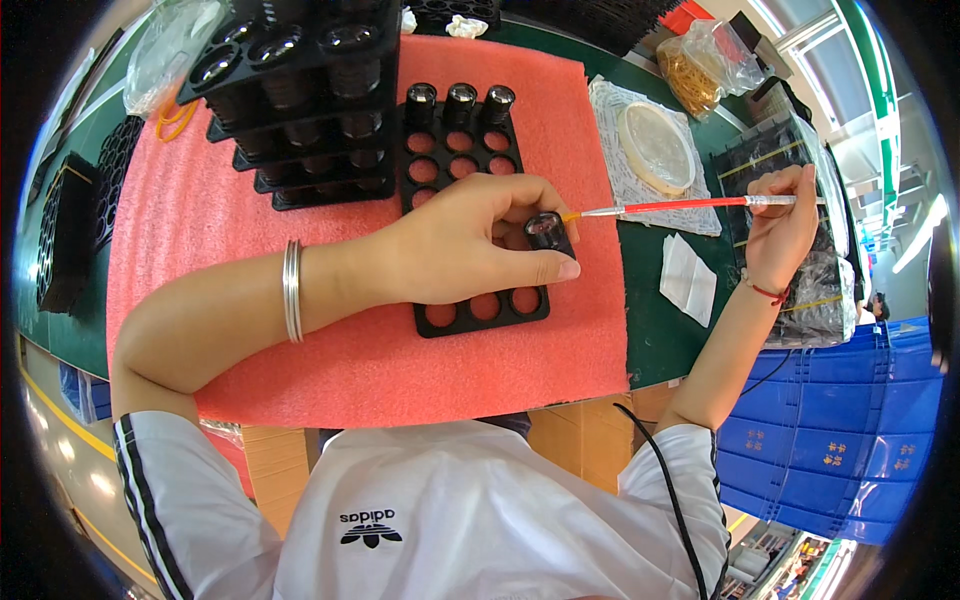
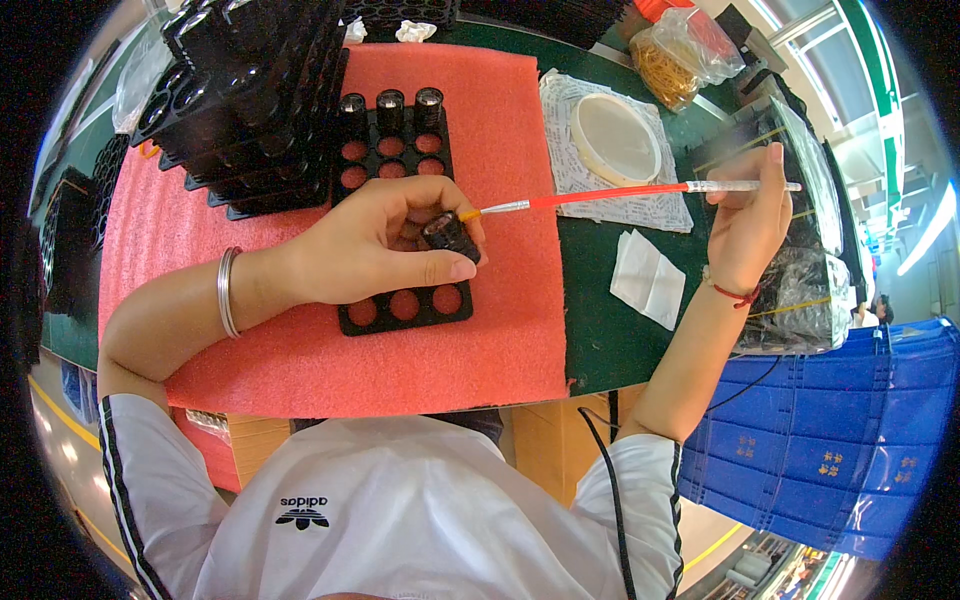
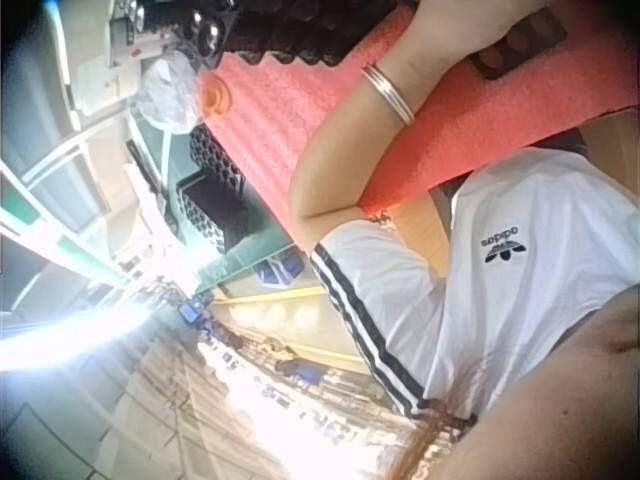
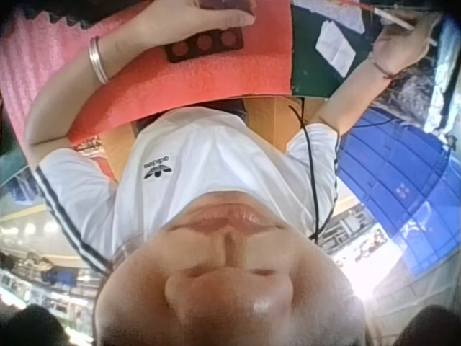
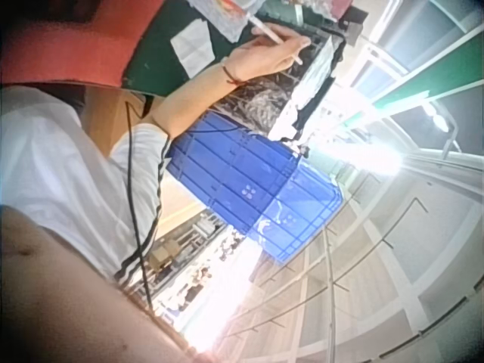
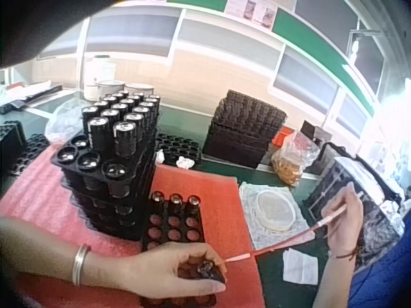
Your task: Assembling flashlight components by applying sealant/adhesive to the lens housing using a brush.
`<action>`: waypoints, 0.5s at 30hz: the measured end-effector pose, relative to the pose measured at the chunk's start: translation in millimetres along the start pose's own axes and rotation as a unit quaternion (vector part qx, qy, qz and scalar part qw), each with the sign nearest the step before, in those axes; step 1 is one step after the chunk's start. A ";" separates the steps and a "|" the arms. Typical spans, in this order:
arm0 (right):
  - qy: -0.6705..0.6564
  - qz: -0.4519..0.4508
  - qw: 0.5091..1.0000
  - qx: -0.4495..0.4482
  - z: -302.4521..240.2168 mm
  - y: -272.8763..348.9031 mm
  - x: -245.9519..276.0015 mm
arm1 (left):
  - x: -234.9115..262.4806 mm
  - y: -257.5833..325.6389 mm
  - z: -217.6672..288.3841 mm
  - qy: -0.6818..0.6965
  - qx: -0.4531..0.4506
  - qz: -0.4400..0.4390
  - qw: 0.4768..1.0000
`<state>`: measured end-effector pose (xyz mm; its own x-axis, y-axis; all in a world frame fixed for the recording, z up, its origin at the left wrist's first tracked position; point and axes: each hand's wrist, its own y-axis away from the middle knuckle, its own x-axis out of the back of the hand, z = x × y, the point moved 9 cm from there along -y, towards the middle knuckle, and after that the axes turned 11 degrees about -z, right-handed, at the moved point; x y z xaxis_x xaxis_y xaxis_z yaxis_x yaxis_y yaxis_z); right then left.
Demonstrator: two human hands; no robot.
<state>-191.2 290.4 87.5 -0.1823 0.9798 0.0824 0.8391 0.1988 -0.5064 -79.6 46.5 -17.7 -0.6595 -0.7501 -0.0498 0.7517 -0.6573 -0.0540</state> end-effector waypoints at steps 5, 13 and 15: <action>-0.039 -0.011 0.999 0.006 0.4 0.0 -0.7 | -0.3 0.1 -0.3 0.012 -0.005 -0.003 1.000; -0.201 -0.051 0.978 -0.018 7.3 -4.1 -7.7 | 0.5 1.1 2.2 0.008 0.001 0.006 1.000; -0.203 -0.061 0.977 -0.006 3.4 -3.2 -12.0 | 0.8 0.1 2.0 0.012 0.001 0.007 1.000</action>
<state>-193.4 277.9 85.3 -0.4679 0.8594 -0.2062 0.8040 0.3171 -0.5029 -80.0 45.7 -15.8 -0.6482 -0.7578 -0.0749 0.7614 -0.6462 -0.0514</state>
